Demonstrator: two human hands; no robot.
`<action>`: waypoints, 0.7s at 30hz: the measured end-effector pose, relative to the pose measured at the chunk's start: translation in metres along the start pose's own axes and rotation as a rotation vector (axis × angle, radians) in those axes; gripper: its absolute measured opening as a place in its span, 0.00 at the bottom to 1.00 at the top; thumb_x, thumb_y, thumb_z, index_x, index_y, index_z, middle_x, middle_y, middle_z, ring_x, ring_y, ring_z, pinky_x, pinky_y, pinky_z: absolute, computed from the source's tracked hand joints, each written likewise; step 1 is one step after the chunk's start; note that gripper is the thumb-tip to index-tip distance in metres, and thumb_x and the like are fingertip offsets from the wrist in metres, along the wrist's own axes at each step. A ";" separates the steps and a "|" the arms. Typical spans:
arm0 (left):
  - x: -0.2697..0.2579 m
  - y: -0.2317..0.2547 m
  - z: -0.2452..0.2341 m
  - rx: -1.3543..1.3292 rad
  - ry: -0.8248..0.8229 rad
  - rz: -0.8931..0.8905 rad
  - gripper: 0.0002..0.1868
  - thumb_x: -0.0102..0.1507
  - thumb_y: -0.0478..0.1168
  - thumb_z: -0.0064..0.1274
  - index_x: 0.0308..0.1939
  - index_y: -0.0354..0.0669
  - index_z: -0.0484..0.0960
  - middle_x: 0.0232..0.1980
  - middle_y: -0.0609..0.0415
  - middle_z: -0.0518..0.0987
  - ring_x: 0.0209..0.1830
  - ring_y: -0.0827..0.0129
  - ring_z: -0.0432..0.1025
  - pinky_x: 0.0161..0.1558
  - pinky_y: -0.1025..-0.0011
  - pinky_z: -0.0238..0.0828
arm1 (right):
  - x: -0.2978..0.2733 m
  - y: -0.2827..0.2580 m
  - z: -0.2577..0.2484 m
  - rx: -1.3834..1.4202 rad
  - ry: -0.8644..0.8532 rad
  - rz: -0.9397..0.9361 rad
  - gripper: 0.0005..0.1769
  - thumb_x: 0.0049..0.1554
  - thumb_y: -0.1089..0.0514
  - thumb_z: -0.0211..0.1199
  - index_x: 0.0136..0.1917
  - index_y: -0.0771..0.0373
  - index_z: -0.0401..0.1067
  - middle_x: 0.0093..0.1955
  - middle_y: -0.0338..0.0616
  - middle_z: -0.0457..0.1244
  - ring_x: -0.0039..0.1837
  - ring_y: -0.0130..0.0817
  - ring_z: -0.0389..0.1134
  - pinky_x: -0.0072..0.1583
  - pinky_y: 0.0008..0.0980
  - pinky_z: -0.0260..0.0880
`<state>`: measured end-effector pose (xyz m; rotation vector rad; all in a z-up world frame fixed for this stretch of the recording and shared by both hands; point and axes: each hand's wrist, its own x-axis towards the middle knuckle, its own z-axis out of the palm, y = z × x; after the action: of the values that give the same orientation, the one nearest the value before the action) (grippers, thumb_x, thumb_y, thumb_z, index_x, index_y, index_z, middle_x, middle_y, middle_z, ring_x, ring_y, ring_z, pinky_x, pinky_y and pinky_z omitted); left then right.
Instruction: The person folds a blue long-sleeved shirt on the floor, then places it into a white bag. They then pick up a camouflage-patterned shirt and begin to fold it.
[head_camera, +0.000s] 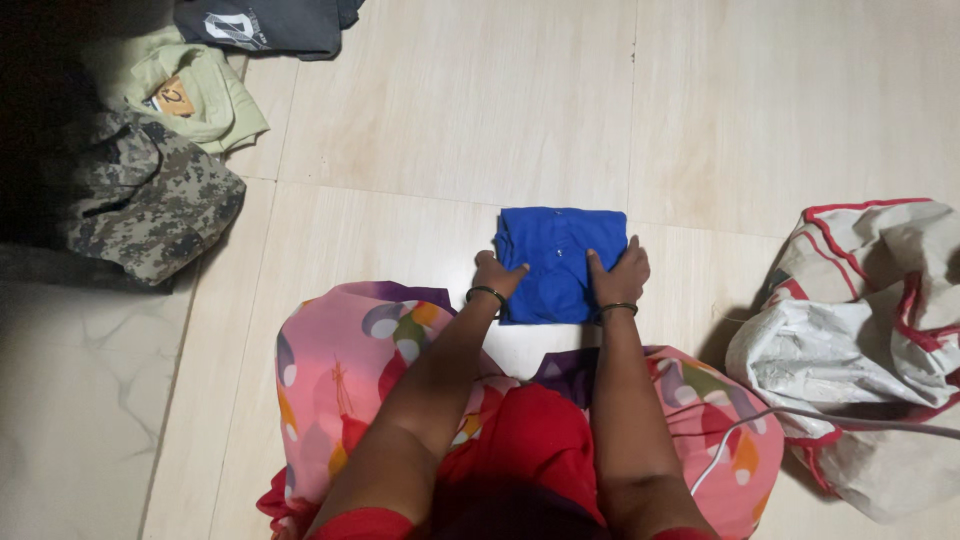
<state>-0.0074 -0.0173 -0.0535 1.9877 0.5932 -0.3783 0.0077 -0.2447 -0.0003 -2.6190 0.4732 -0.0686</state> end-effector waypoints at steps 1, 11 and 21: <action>0.002 -0.002 0.000 -0.080 -0.075 -0.002 0.47 0.54 0.52 0.70 0.66 0.23 0.66 0.60 0.33 0.77 0.58 0.48 0.76 0.60 0.62 0.72 | 0.005 0.006 -0.001 0.012 -0.070 0.084 0.52 0.52 0.36 0.71 0.77 0.67 0.57 0.75 0.68 0.54 0.75 0.62 0.56 0.71 0.54 0.60; -0.008 -0.012 0.008 -0.629 -0.405 0.172 0.40 0.52 0.35 0.64 0.67 0.34 0.69 0.58 0.45 0.80 0.56 0.60 0.76 0.59 0.67 0.72 | 0.013 0.053 -0.017 0.842 -0.652 0.414 0.37 0.46 0.51 0.76 0.64 0.74 0.73 0.56 0.52 0.71 0.56 0.41 0.72 0.59 0.38 0.71; -0.055 -0.018 0.002 -0.254 -0.096 0.393 0.37 0.58 0.41 0.62 0.68 0.34 0.66 0.59 0.39 0.81 0.59 0.50 0.76 0.62 0.62 0.71 | -0.051 0.004 -0.054 0.470 -0.223 -0.135 0.43 0.55 0.54 0.72 0.73 0.73 0.52 0.61 0.62 0.66 0.63 0.53 0.69 0.63 0.43 0.69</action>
<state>-0.0630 -0.0257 -0.0400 1.7771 0.1707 -0.1461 -0.0484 -0.2549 0.0476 -2.1597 0.1740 0.0616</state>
